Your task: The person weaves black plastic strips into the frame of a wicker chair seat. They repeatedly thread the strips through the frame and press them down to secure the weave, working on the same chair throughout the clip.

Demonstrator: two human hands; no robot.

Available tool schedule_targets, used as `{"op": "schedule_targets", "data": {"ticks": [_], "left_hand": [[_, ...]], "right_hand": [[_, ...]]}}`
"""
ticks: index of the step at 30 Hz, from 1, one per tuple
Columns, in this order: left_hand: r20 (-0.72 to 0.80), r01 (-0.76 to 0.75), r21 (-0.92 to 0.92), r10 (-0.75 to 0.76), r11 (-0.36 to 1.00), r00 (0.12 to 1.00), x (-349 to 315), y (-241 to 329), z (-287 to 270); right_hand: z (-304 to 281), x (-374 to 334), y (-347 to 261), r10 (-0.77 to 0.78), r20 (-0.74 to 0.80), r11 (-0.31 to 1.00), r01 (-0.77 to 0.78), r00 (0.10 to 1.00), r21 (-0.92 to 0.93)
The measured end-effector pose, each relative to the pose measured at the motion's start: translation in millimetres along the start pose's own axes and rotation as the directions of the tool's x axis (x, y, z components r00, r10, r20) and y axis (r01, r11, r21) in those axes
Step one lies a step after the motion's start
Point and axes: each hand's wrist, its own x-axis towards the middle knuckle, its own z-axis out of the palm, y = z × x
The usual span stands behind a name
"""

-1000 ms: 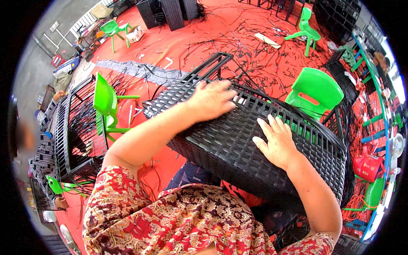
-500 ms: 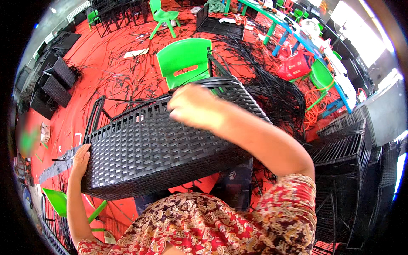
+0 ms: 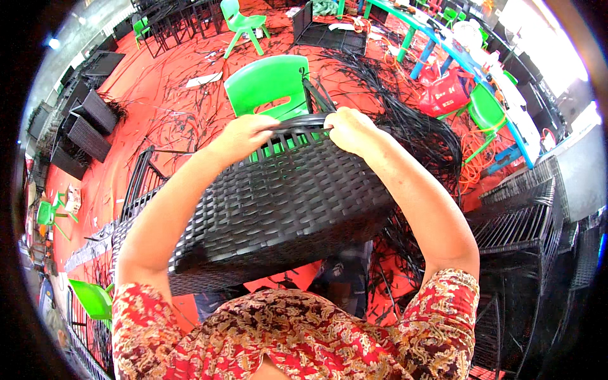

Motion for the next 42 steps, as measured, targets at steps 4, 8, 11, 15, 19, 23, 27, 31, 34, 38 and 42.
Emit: {"op": "schedule_targets", "data": {"ticks": [4,8,11,15,19,23,27,31,34,38,42], "left_hand": [[0.157,0.08,-0.112,-0.062,0.99,0.986,45,16,30],[0.302,0.253,-0.344,-0.149,0.904,0.942,44,24,8],[0.388,0.359,-0.58,-0.14,0.731,0.911,18,20,-23],[0.517,0.554,-0.509,-0.281,0.658,0.809,-36,15,-90],[0.364,0.653,-0.274,-0.552,0.706,0.75,-130,-8,-175],[0.169,0.803,-0.206,-0.788,0.559,0.592,-251,-32,-258],[0.044,0.798,-0.203,-0.809,0.568,0.587,-264,7,-295],[0.071,0.637,-0.197,-0.637,0.745,0.767,-126,79,-245],[-0.04,0.289,-0.214,-0.304,0.933,0.952,-58,127,-199],[0.17,0.319,-0.51,-0.27,0.799,0.948,-40,138,-181],[0.33,0.434,-0.674,-0.282,0.598,0.901,-59,110,-176]], "right_hand": [[-29,3,12,0.03,0.174,0.923,-0.095,0.984,0.373],[-45,2,21,0.033,0.159,0.871,-0.107,0.987,0.48],[-83,-14,18,0.078,-0.039,0.725,-0.03,0.996,0.688],[-108,-53,15,0.074,-0.244,0.564,0.161,0.967,0.81],[-114,-81,8,0.162,-0.295,0.596,0.145,0.942,0.789],[-121,-95,14,0.208,-0.376,0.539,0.215,0.903,0.814],[-137,-85,-18,0.101,-0.487,0.457,0.395,0.867,0.797],[-142,-56,-125,-0.289,-0.517,0.641,0.564,0.806,0.52],[-120,-42,-172,-0.498,-0.415,0.582,0.649,0.761,0.49],[-148,-53,-169,-0.395,-0.033,0.751,0.344,0.918,0.563],[-178,-82,-86,-0.105,-0.086,0.914,0.13,0.991,0.385]]}}
